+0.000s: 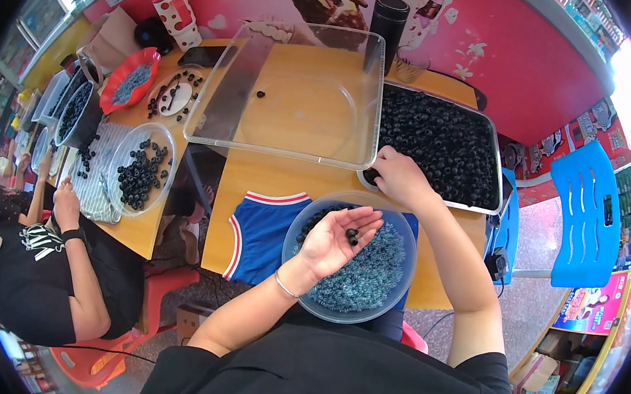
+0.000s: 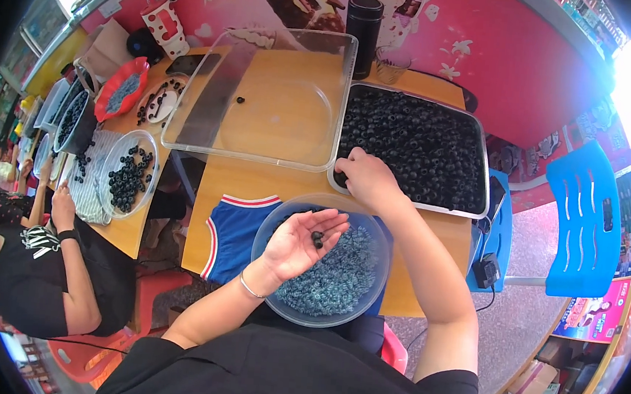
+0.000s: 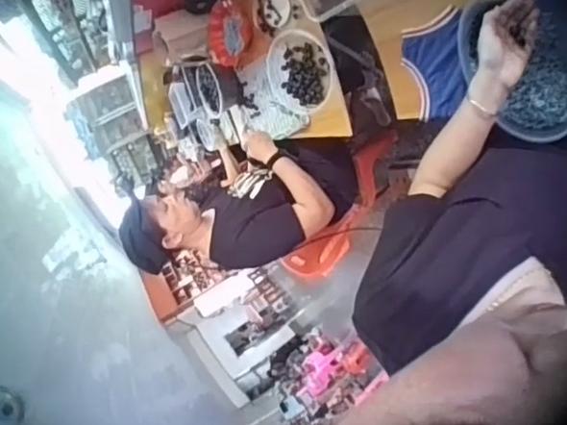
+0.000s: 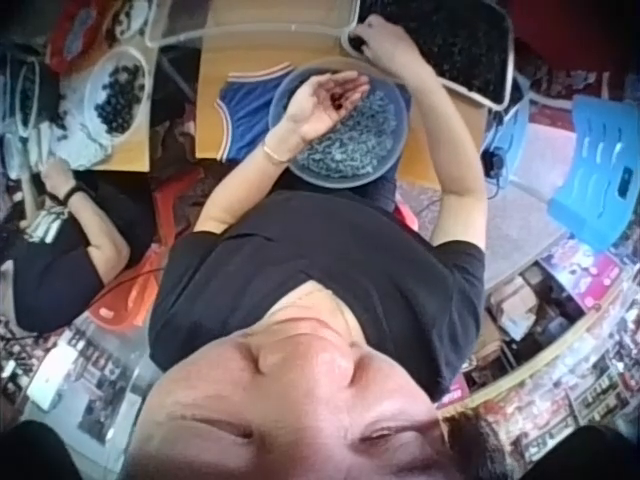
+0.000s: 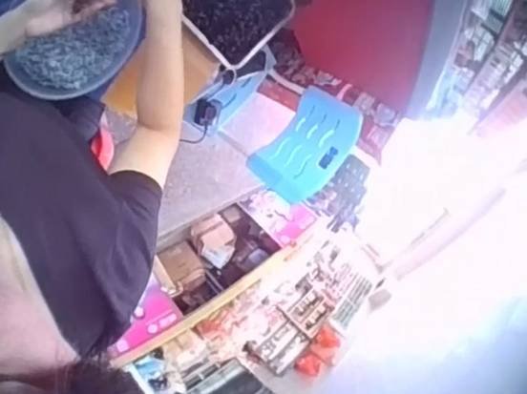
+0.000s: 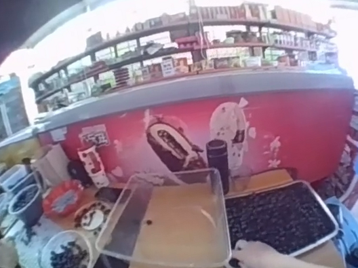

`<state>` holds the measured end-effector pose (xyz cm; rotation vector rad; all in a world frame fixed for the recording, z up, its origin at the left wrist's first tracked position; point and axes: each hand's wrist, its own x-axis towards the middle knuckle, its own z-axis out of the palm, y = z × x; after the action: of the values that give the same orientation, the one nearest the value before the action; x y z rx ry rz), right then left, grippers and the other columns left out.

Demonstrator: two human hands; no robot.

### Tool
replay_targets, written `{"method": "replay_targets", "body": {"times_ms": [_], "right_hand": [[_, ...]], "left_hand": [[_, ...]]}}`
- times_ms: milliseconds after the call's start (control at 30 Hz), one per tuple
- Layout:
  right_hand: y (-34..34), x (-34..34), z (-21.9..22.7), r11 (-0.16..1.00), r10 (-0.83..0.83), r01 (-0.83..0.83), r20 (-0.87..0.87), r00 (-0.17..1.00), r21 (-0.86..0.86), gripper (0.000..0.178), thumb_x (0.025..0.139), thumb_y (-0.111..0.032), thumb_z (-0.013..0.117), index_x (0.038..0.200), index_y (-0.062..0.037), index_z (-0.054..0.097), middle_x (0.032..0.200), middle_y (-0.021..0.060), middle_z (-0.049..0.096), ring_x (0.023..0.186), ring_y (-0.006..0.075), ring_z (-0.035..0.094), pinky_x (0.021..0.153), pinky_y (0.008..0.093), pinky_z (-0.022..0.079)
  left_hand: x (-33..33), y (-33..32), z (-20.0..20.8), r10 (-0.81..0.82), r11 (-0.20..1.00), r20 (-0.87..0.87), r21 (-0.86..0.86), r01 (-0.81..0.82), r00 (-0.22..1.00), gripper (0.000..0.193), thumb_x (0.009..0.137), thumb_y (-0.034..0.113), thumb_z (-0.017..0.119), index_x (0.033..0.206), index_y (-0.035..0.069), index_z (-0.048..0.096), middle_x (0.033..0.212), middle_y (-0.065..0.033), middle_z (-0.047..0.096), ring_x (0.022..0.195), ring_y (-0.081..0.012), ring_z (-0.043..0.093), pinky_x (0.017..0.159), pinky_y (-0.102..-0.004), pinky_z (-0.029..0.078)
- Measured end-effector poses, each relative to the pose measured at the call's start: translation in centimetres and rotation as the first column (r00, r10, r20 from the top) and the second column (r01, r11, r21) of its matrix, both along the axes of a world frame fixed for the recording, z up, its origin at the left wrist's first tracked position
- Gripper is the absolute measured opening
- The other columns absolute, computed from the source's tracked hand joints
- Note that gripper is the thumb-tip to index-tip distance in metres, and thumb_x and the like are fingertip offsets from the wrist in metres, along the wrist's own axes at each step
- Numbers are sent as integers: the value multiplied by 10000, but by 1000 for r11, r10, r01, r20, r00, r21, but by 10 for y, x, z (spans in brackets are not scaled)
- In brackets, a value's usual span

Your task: The person picks up small black components from a plastic tray and places them into a blue bowl containing blue granular material by hand.

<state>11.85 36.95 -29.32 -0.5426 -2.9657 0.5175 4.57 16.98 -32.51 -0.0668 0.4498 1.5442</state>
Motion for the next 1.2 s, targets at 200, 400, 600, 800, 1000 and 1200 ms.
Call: {"method": "replay_targets", "body": {"times_ms": [200, 400, 600, 800, 1000, 1200], "right_hand": [[2, -7, -1, 997, -26, 19, 90, 996, 79, 242, 744, -40, 645, 980, -92, 646, 978, 131, 572, 871, 325, 617, 774, 427, 512], [-3, 0, -5, 994, -77, 79, -27, 997, 82, 176, 748, -32, 639, 912, -94, 629, 957, 128, 570, 850, 323, 618, 737, 430, 511], [0, -6, -8, 992, -86, 90, -46, 995, 94, 170, 739, -1, 605, 878, -92, 637, 913, 132, 574, 832, 325, 624, 730, 416, 514], [4, 1, -12, 997, -71, 66, -180, 981, -36, 183, 728, 7, 605, 882, -85, 640, 900, 124, 587, 814, 317, 622, 725, 400, 520], [3, 19, 8, 863, -272, 114, -260, 927, -493, 213, 760, 30, 638, 962, -32, 660, 883, 62, 643, 792, 163, 642, 734, 295, 532], [-53, 34, 44, 694, -105, -70, -197, 975, -717, 190, 810, -4, 676, 998, 3, 702, 870, 51, 699, 798, 112, 655, 694, 242, 534]], "left_hand": [[0, 0, 0, 6, 998, 140, 55, -14, 990, 414, 1002, 230, 402, 1264, -59, 539, 1325, -204, 540, 1265, -309, 499, 1064, -382, 451], [-4, -4, 0, 18, 998, 163, 63, -29, 986, 419, 1018, 250, 391, 1273, -54, 523, 1311, -205, 548, 1237, -304, 528, 1042, -379, 479], [-3, -1, -2, 24, 997, 172, 63, -35, 985, 425, 1019, 266, 395, 1269, -53, 525, 1311, -211, 547, 1233, -307, 533, 1040, -379, 480], [-3, 0, -8, 11, 995, 194, 94, -30, 981, 416, 1018, 268, 405, 1248, -51, 539, 1308, -213, 549, 1238, -310, 530, 1041, -381, 479], [-4, 1, -5, 53, 998, 190, 14, -57, 980, 460, 1026, 294, 382, 1320, -51, 456, 1369, -233, 487, 1276, -334, 489, 1054, -393, 463], [-3, 0, -11, 74, 994, 186, 60, -87, 980, 447, 1026, 294, 386, 1289, -51, 496, 1278, -191, 549, 1195, -295, 546, 1044, -398, 469]]}}
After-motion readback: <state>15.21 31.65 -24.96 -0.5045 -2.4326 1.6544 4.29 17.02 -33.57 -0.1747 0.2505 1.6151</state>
